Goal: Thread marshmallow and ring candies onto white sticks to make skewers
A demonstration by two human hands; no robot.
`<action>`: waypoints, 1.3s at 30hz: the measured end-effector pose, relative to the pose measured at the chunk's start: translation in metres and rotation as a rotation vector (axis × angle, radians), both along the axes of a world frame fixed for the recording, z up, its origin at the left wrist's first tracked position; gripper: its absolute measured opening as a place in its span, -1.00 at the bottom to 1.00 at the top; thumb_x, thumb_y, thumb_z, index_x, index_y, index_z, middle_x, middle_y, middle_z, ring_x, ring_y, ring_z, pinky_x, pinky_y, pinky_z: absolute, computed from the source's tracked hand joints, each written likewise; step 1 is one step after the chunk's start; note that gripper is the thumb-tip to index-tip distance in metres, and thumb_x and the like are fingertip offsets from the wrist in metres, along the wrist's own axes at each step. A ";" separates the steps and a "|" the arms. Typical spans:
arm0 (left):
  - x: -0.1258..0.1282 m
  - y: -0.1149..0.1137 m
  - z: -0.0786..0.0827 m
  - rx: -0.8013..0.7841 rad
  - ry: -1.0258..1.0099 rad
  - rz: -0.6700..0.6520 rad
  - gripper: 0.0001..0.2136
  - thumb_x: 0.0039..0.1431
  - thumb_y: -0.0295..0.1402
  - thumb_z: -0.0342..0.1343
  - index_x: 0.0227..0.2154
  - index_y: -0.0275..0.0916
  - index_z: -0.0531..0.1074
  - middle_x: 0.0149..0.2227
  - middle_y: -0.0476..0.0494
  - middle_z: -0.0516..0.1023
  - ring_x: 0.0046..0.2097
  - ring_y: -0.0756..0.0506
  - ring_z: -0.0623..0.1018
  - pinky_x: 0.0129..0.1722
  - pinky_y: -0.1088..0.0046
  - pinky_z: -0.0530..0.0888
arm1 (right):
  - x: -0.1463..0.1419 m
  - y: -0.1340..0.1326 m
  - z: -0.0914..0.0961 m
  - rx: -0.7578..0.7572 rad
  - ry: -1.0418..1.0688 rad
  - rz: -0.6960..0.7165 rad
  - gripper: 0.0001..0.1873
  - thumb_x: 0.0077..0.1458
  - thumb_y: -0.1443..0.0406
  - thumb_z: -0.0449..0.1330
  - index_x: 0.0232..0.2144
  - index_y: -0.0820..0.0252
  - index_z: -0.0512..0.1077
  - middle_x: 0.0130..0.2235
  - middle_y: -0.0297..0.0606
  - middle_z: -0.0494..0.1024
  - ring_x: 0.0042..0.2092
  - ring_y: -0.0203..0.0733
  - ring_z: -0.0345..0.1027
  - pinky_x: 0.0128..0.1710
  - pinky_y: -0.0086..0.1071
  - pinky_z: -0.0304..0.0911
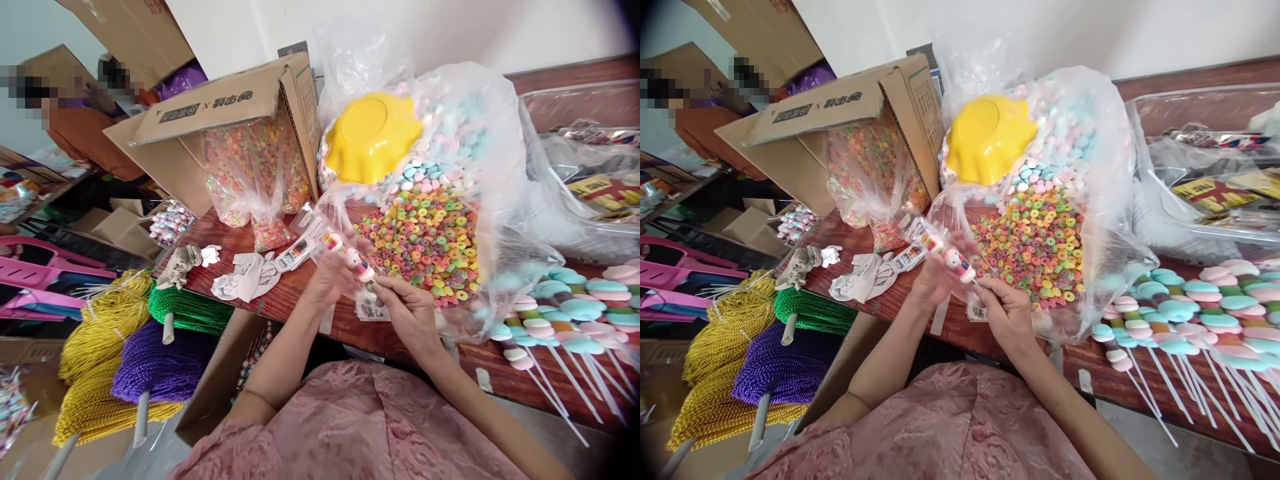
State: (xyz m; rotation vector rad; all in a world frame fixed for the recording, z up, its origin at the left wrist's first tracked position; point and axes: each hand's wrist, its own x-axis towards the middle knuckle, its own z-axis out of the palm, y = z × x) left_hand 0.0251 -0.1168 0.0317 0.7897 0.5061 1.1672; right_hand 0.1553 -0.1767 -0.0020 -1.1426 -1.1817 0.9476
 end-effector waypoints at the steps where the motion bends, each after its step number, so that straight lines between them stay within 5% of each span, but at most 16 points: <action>1: -0.004 0.005 0.005 0.032 -0.012 0.031 -0.54 -0.24 -0.03 0.44 -0.36 -0.21 0.46 -0.33 -0.07 0.54 -0.17 -0.13 0.58 -0.18 0.37 0.51 | 0.002 -0.001 -0.002 0.006 -0.023 -0.001 -0.83 0.09 0.20 0.25 -0.34 0.15 0.59 -0.53 -0.40 0.43 -0.51 -0.34 0.24 -0.51 -0.45 0.18; 5: -0.005 0.013 0.017 0.053 -0.014 0.125 -0.67 -0.03 -0.14 0.36 -0.55 -0.24 0.37 -0.53 0.02 0.43 -0.37 -0.03 0.54 -0.16 0.33 0.52 | 0.000 -0.005 -0.007 0.003 -0.024 0.006 -0.83 0.12 0.22 0.23 -0.28 0.15 0.57 -0.48 -0.38 0.47 -0.49 -0.35 0.25 -0.50 -0.45 0.19; 8: 0.011 0.004 0.012 -0.004 -0.048 0.158 -0.62 0.06 -0.19 0.31 -0.62 -0.25 0.26 -0.60 0.09 0.31 -0.52 0.05 0.42 -0.20 0.36 0.52 | -0.009 -0.004 -0.003 -0.020 0.109 -0.048 -0.88 0.11 0.24 0.25 -0.28 0.14 0.46 -0.53 -0.46 0.37 -0.53 -0.38 0.17 -0.54 -0.49 0.12; 14: 0.029 -0.017 -0.006 -0.057 -0.076 0.122 -0.61 -0.05 -0.06 0.36 -0.54 -0.23 0.34 -0.52 0.05 0.40 -0.41 0.01 0.50 -0.18 0.39 0.51 | -0.017 -0.001 0.003 0.009 0.338 -0.055 -0.83 0.09 0.31 0.21 -0.30 0.09 0.26 -0.42 -0.45 0.42 -0.45 -0.36 0.27 -0.46 -0.48 0.19; 18: 0.009 -0.003 0.001 -0.219 -0.148 0.160 -0.72 0.13 -0.07 0.24 -0.39 -0.20 0.43 -0.40 -0.02 0.53 -0.29 -0.07 0.58 -0.18 0.33 0.52 | 0.000 -0.008 -0.008 0.080 0.071 -0.049 -0.88 0.15 0.35 0.16 -0.29 0.08 0.26 -0.47 -0.47 0.36 -0.47 -0.35 0.23 -0.48 -0.47 0.13; 24: -0.008 0.017 0.001 -0.439 -0.291 0.233 -0.53 0.41 -0.14 -0.19 -0.57 -0.26 0.30 -0.58 0.00 0.36 -0.50 0.03 0.45 -0.23 0.34 0.54 | 0.017 -0.015 -0.019 0.294 -0.489 -0.035 -0.90 0.22 0.41 0.07 -0.28 0.12 0.36 -0.40 -0.36 0.43 -0.41 -0.31 0.30 -0.36 -0.41 0.18; 33: -0.013 0.022 -0.010 -0.551 -0.358 0.265 -0.57 0.36 -0.09 -0.08 -0.57 -0.26 0.23 -0.60 0.05 0.24 -0.56 0.10 0.32 -0.46 0.59 0.43 | 0.016 -0.019 -0.015 0.275 -0.455 0.001 -0.87 0.23 0.37 0.07 -0.35 0.12 0.39 -0.42 -0.35 0.45 -0.42 -0.29 0.30 -0.37 -0.41 0.21; 39: -0.018 0.023 -0.008 -0.546 -0.310 0.322 -0.54 0.29 0.02 -0.02 -0.57 -0.25 0.23 -0.62 0.08 0.19 -0.58 0.09 0.29 -0.51 0.58 0.38 | 0.020 -0.021 -0.012 0.316 -0.485 -0.030 -0.85 0.18 0.43 0.09 -0.36 0.12 0.39 -0.44 -0.37 0.46 -0.44 -0.31 0.32 -0.41 -0.44 0.21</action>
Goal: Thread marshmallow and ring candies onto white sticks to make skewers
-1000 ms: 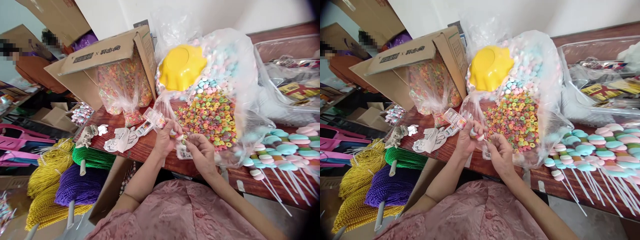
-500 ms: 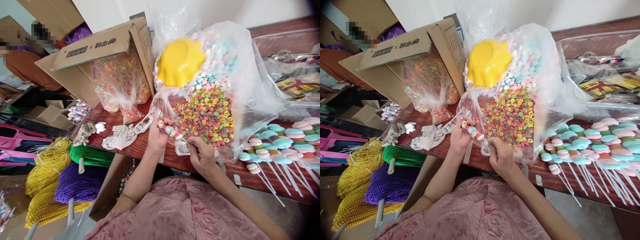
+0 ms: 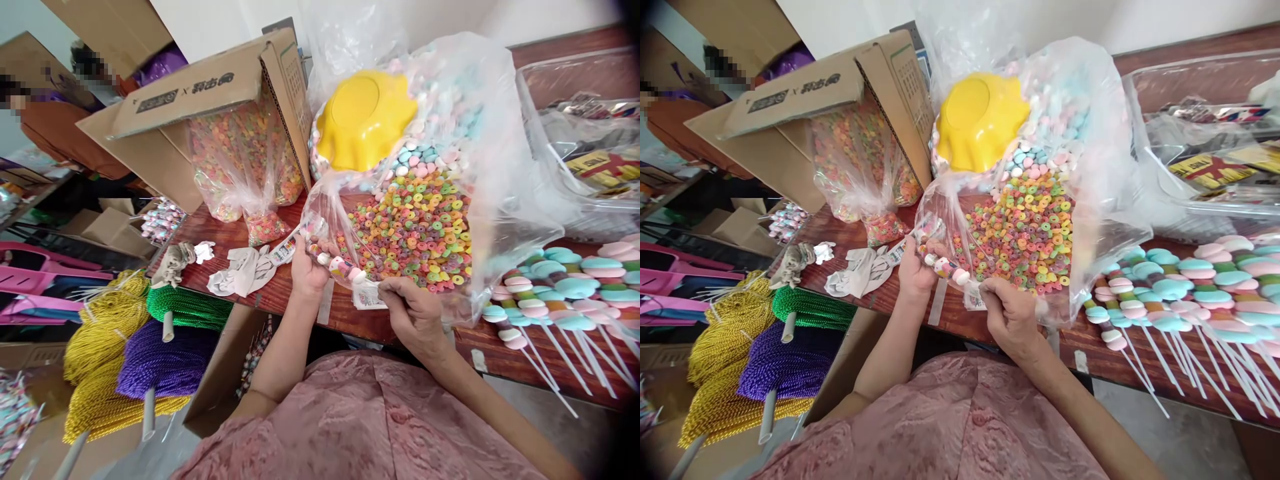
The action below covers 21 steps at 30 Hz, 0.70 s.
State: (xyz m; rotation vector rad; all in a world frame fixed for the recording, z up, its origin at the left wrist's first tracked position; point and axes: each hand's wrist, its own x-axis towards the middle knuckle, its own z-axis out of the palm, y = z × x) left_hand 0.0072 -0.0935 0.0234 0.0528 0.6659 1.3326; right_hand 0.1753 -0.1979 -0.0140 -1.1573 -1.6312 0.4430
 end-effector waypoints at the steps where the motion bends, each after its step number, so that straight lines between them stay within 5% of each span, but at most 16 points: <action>1: 0.001 -0.002 0.001 0.013 0.010 0.002 -0.54 0.27 0.03 0.00 -0.56 -0.25 0.23 -0.62 0.08 0.19 -0.58 0.09 0.29 -0.51 0.58 0.38 | 0.000 0.001 0.001 0.024 -0.035 -0.005 -0.85 0.18 0.45 0.09 -0.35 0.13 0.39 -0.45 -0.38 0.45 -0.46 -0.32 0.31 -0.43 -0.45 0.19; 10: 0.024 -0.026 0.005 0.114 0.049 -0.021 -0.64 0.27 -0.22 0.13 -0.57 -0.25 0.21 -0.58 0.10 0.18 -0.58 0.12 0.26 -0.52 0.59 0.35 | -0.020 0.004 -0.004 0.229 -0.267 -0.064 -0.71 0.14 0.53 -0.02 -0.26 0.15 0.42 -0.47 -0.31 0.49 -0.46 -0.26 0.35 -0.42 -0.41 0.21; 14: 0.021 -0.022 0.002 0.030 -0.015 -0.034 -0.60 0.26 -0.08 0.10 -0.55 -0.25 0.22 -0.58 0.10 0.15 -0.59 0.13 0.21 -0.56 0.60 0.32 | -0.024 0.006 -0.002 0.177 -0.214 -0.042 -0.72 0.18 0.49 -0.02 -0.26 0.14 0.45 -0.49 -0.33 0.47 -0.48 -0.28 0.34 -0.43 -0.42 0.23; 21: 0.010 -0.015 0.000 -0.038 -0.088 -0.025 -0.51 0.29 0.05 -0.06 -0.58 -0.25 0.23 -0.60 0.06 0.18 -0.57 0.10 0.25 -0.51 0.57 0.37 | -0.019 0.005 -0.011 0.122 -0.317 0.046 -0.36 0.09 0.56 -0.08 0.17 0.11 0.37 -0.42 -0.32 0.42 -0.46 -0.27 0.26 -0.47 -0.43 0.18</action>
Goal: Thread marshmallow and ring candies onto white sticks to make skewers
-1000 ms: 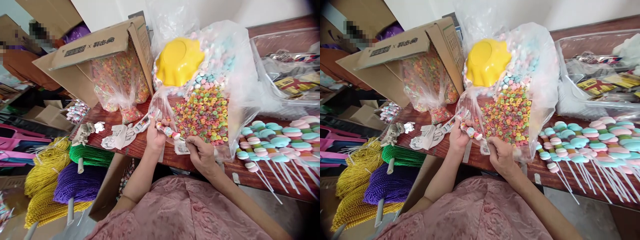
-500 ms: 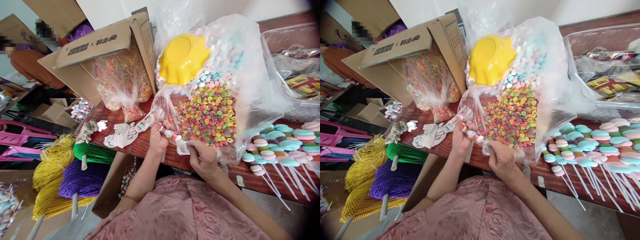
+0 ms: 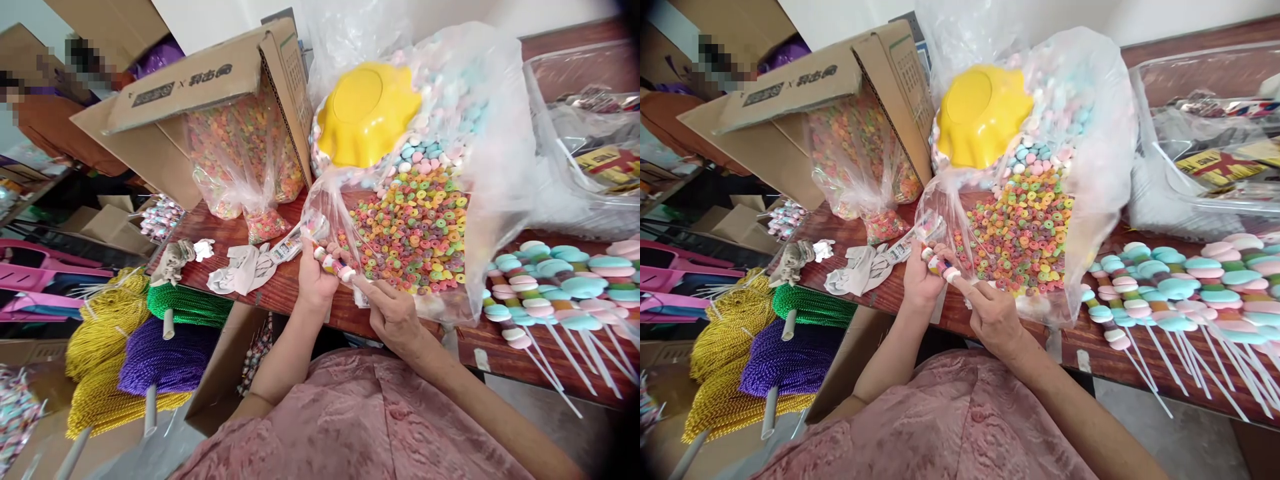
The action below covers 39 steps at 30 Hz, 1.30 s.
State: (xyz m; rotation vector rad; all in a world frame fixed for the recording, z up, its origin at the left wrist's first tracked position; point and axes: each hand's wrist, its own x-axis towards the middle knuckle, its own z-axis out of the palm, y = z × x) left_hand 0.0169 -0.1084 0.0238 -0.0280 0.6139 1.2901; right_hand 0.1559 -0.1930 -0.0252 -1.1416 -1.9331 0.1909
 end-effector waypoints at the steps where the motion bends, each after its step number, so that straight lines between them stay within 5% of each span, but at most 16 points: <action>1: 0.000 -0.001 0.000 0.002 0.005 0.005 -0.51 0.29 0.05 -0.07 -0.58 -0.25 0.22 -0.60 0.06 0.19 -0.57 0.10 0.25 -0.50 0.56 0.37 | 0.001 0.000 -0.002 0.005 -0.038 -0.009 -0.34 0.08 0.56 -0.08 0.18 0.12 0.36 -0.42 -0.32 0.41 -0.47 -0.28 0.24 -0.48 -0.43 0.17; 9: 0.009 -0.023 -0.008 0.243 0.246 -0.020 -0.55 0.21 0.12 -0.01 -0.47 -0.21 0.28 -0.56 0.07 0.30 -0.52 0.03 0.40 -0.35 0.44 0.47 | 0.000 0.000 0.000 -0.039 -0.091 -0.015 -0.39 0.07 0.56 -0.07 0.15 0.22 0.37 -0.41 -0.26 0.46 -0.44 -0.25 0.32 -0.46 -0.42 0.23; 14: 0.014 -0.028 -0.013 0.187 0.219 -0.036 -0.54 0.20 0.10 0.02 -0.52 -0.22 0.26 -0.57 0.06 0.31 -0.53 0.04 0.40 -0.28 0.39 0.50 | -0.007 -0.002 0.004 0.020 0.121 0.020 -0.45 0.17 0.51 -0.04 0.15 0.11 0.34 -0.27 -0.22 0.57 -0.30 -0.22 0.44 -0.29 -0.39 0.34; 21: 0.004 -0.026 -0.008 0.036 0.120 -0.098 -0.47 0.28 0.12 -0.13 -0.54 -0.24 0.33 -0.49 -0.04 0.45 -0.41 -0.05 0.52 -0.24 0.28 0.53 | 0.001 0.002 -0.002 0.088 -0.302 -0.068 -0.41 0.02 0.55 -0.01 0.08 0.20 0.46 -0.44 -0.26 0.45 -0.51 -0.27 0.23 -0.53 -0.38 0.10; 25: 0.008 -0.033 -0.015 0.156 0.243 -0.087 -0.54 0.24 0.09 -0.01 -0.46 -0.25 0.37 -0.49 -0.03 0.47 -0.42 -0.03 0.54 -0.27 0.37 0.52 | -0.002 0.000 0.001 0.081 -0.334 -0.058 -0.41 -0.01 0.58 -0.01 0.02 0.20 0.51 -0.44 -0.26 0.49 -0.51 -0.28 0.24 -0.54 -0.39 0.05; 28: 0.012 -0.036 -0.022 0.241 0.350 -0.083 -0.58 0.22 0.05 0.06 -0.45 -0.25 0.39 -0.51 -0.02 0.45 -0.42 -0.02 0.54 -0.27 0.43 0.51 | -0.004 -0.001 0.008 0.055 -0.262 -0.047 -0.44 0.04 0.56 -0.03 0.02 0.19 0.49 -0.36 -0.23 0.56 -0.45 -0.27 0.34 -0.50 -0.41 0.13; 32: 0.005 -0.033 -0.023 0.128 0.198 -0.161 -0.56 0.28 0.02 -0.02 -0.51 -0.25 0.38 -0.48 -0.08 0.50 -0.37 -0.07 0.57 -0.26 0.35 0.52 | 0.003 0.002 0.013 0.001 -0.001 -0.045 -0.58 0.16 0.50 -0.01 -0.01 0.20 0.47 -0.21 -0.17 0.62 -0.30 -0.20 0.48 -0.32 -0.39 0.30; 36: -0.004 -0.028 -0.014 0.093 0.059 -0.166 -0.60 0.37 -0.11 -0.10 -0.46 -0.25 0.42 -0.39 -0.12 0.53 -0.29 -0.11 0.58 -0.14 0.20 0.51 | 0.010 0.002 0.010 -0.134 0.151 -0.094 -0.78 0.21 0.41 0.05 -0.20 0.17 0.49 -0.39 -0.30 0.57 -0.43 -0.26 0.41 -0.40 -0.42 0.26; 39: -0.006 -0.026 -0.008 0.053 0.067 -0.129 -0.58 0.38 -0.10 -0.13 -0.47 -0.26 0.42 -0.44 -0.08 0.50 -0.34 -0.07 0.55 -0.12 0.20 0.52 | 0.009 -0.002 0.008 -0.017 0.082 -0.060 -0.74 0.16 0.48 0.02 -0.30 0.17 0.48 -0.45 -0.32 0.53 -0.45 -0.28 0.38 -0.42 -0.43 0.22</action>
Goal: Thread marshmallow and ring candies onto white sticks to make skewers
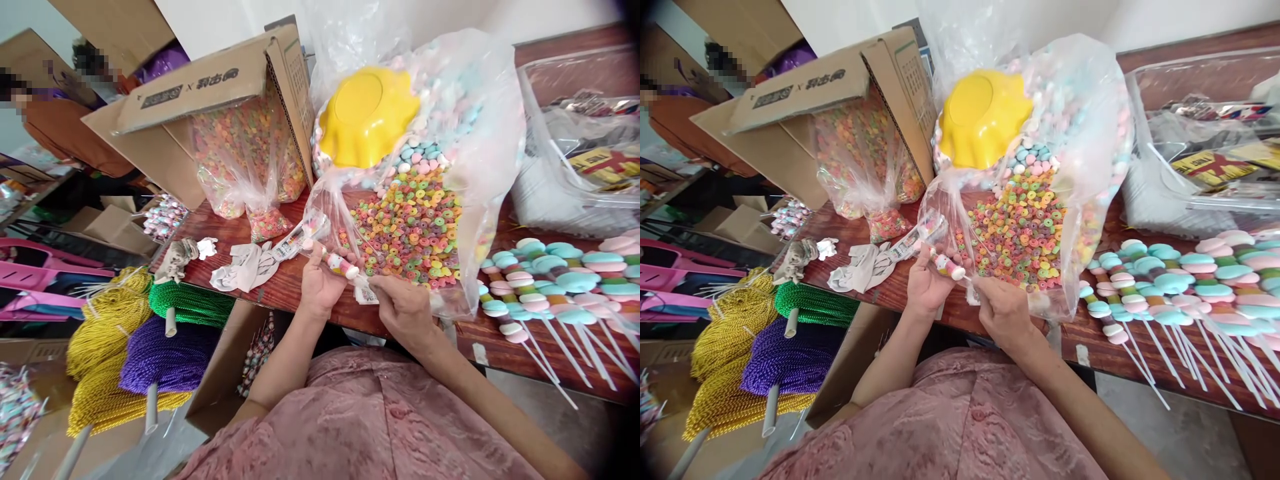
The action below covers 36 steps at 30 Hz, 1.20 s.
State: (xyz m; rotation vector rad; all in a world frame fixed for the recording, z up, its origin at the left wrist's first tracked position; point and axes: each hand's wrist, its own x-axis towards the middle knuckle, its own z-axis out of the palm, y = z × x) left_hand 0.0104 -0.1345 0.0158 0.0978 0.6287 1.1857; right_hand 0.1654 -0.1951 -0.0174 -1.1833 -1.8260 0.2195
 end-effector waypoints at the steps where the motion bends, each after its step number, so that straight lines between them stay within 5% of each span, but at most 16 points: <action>1: 0.000 0.001 0.001 -0.007 0.016 0.028 -0.56 0.38 -0.10 -0.14 -0.48 -0.27 0.41 -0.46 -0.07 0.48 -0.36 -0.05 0.54 -0.14 0.24 0.53 | -0.001 -0.001 -0.001 0.077 -0.039 0.009 -0.72 0.13 0.52 0.01 -0.32 0.19 0.48 -0.45 -0.30 0.53 -0.44 -0.27 0.39 -0.42 -0.42 0.22; 6: 0.002 0.003 0.004 -0.003 0.049 0.177 -0.55 0.40 -0.14 -0.14 -0.55 -0.28 0.36 -0.53 -0.03 0.46 -0.44 0.03 0.50 -0.20 0.41 0.53 | -0.007 -0.005 0.001 0.299 -0.161 -0.011 -0.69 0.06 0.58 0.02 -0.36 0.21 0.49 -0.44 -0.25 0.53 -0.40 -0.24 0.39 -0.38 -0.39 0.25; 19: 0.013 -0.011 -0.006 0.159 0.060 -0.076 -0.53 0.30 0.02 -0.06 -0.51 -0.27 0.40 -0.46 -0.02 0.45 -0.38 0.00 0.53 -0.14 0.32 0.54 | -0.011 0.005 0.005 0.380 -0.239 -0.026 -0.71 0.10 0.57 0.01 -0.34 0.22 0.47 -0.40 -0.22 0.56 -0.38 -0.23 0.40 -0.34 -0.37 0.26; 23: 0.011 -0.012 -0.008 0.167 0.069 -0.082 -0.54 0.28 0.06 -0.05 -0.46 -0.25 0.42 -0.43 -0.05 0.48 -0.30 -0.06 0.57 -0.13 0.27 0.54 | -0.011 0.008 -0.001 0.231 -0.083 0.000 -0.72 0.16 0.52 0.01 -0.45 0.19 0.44 -0.51 -0.30 0.46 -0.46 -0.28 0.31 -0.43 -0.42 0.19; 31: 0.007 -0.015 -0.001 0.239 0.068 -0.048 -0.56 0.29 0.09 -0.09 -0.42 -0.19 0.39 -0.51 0.01 0.41 -0.24 -0.12 0.58 -0.06 0.15 0.50 | -0.012 0.014 -0.005 -0.393 0.596 0.121 -0.87 0.05 0.37 0.16 -0.51 0.16 0.47 -0.54 -0.40 0.45 -0.48 -0.30 0.30 -0.45 -0.43 0.24; 33: 0.012 -0.017 -0.003 0.290 0.097 -0.057 -0.60 0.28 0.05 -0.04 -0.40 -0.19 0.40 -0.51 0.02 0.41 -0.27 -0.09 0.58 -0.05 0.22 0.49 | -0.014 0.014 -0.003 -0.453 0.682 0.133 -0.89 0.00 0.36 0.19 -0.53 0.16 0.47 -0.54 -0.39 0.47 -0.46 -0.27 0.34 -0.43 -0.41 0.28; 36: 0.022 -0.021 -0.009 0.344 0.112 -0.058 -0.69 0.30 -0.06 0.02 -0.36 -0.21 0.42 -0.46 0.01 0.45 -0.29 -0.04 0.56 -0.04 0.33 0.47 | -0.019 0.011 0.001 -0.349 0.623 0.086 -0.87 0.07 0.35 0.16 -0.47 0.16 0.50 -0.46 -0.35 0.55 -0.43 -0.26 0.38 -0.38 -0.38 0.31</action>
